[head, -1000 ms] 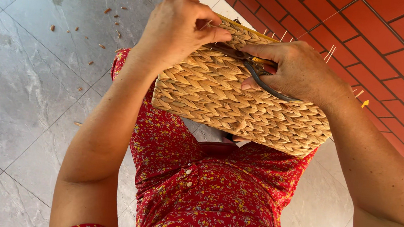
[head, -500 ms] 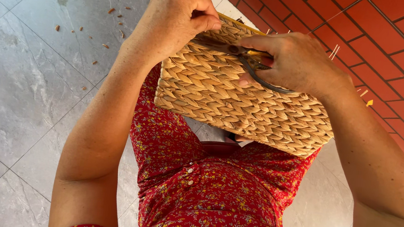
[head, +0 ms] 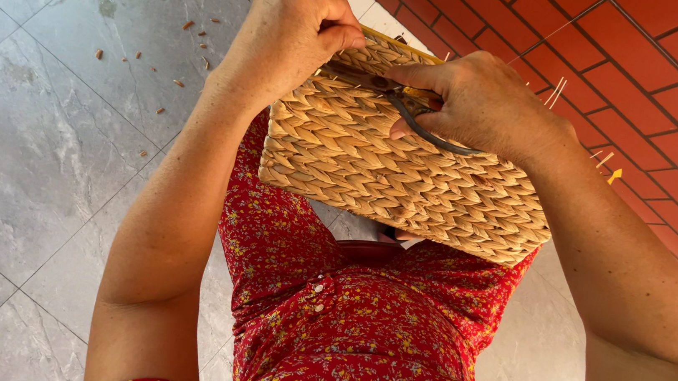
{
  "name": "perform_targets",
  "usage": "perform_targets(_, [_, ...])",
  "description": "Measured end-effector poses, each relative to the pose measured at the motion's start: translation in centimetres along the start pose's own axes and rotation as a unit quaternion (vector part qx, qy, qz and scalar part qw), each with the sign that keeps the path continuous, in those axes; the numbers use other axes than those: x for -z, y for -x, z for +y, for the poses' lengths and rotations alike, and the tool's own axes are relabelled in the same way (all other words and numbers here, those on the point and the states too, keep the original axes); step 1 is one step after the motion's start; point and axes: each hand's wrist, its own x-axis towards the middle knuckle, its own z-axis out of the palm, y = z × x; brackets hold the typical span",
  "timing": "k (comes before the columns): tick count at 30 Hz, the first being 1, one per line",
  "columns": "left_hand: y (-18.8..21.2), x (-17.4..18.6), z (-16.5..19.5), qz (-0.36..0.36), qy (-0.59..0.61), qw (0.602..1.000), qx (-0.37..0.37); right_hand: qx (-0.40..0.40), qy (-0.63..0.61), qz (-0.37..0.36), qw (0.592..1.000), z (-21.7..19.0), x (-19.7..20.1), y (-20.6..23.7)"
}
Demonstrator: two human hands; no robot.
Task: The person sits on the floor with a woven water-hyacinth basket on their lap and uses scissors to trim the protruding straw ends around the rim. They rotate and reposition the basket repeatedly to reach and cut the loose ends on all sides.
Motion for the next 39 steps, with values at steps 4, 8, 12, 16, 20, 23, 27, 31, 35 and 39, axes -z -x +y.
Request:
perform_targets(4, [-0.1, -0.8, -1.3, 0.029, -0.023, 0.999, -0.005, -0.001, 0.027, -0.005, 1.0, 0.6, -0.6, 0.0])
perform_targets(8, [-0.4, -0.3, -3.1, 0.063, -0.04, 0.996, 0.057, 0.069, 0.04, 0.038, 0.996, 1.7, -1.5, 0.8])
perform_targets(12, [0.0, -0.2, -4.4, 0.115, 0.016, 0.993, 0.016, 0.014, -0.082, 0.116, 0.99, 3.6, -1.9, 3.1])
perform_targets(16, [-1.0, -2.2, -5.0, 0.1, 0.073, 0.992, 0.015, -0.077, -0.249, 0.196, 0.945, 5.9, -2.6, 5.6])
perform_targets(20, [-0.7, -2.4, -4.5, 0.126, -0.07, 0.983, -0.116, -0.091, -0.448, 0.261, 0.85, 8.1, -3.8, 10.5])
perform_targets(23, [0.6, -2.4, -2.7, 0.049, -0.014, 0.997, -0.05, -0.059, -0.535, 0.345, 0.769, 9.4, -5.7, 15.0])
perform_targets(27, [2.3, -2.6, -0.2, -0.116, 0.024, 0.989, 0.089, -0.083, -0.553, 0.416, 0.717, 10.3, -8.5, 20.2])
perform_targets(31, [3.3, -1.7, 0.1, -0.075, 0.046, 0.994, 0.069, -0.113, -0.513, 0.441, 0.727, 9.5, -10.8, 22.6])
perform_targets(35, [4.5, -1.0, -0.8, -0.091, 0.015, 0.993, 0.069, -0.111, -0.449, 0.417, 0.782, 6.0, -11.8, 21.3])
perform_targets(39, [5.3, -0.3, -1.5, -0.112, 0.074, 0.984, 0.121, -0.028, -0.266, 0.342, 0.901, 1.5, -11.8, 16.8])
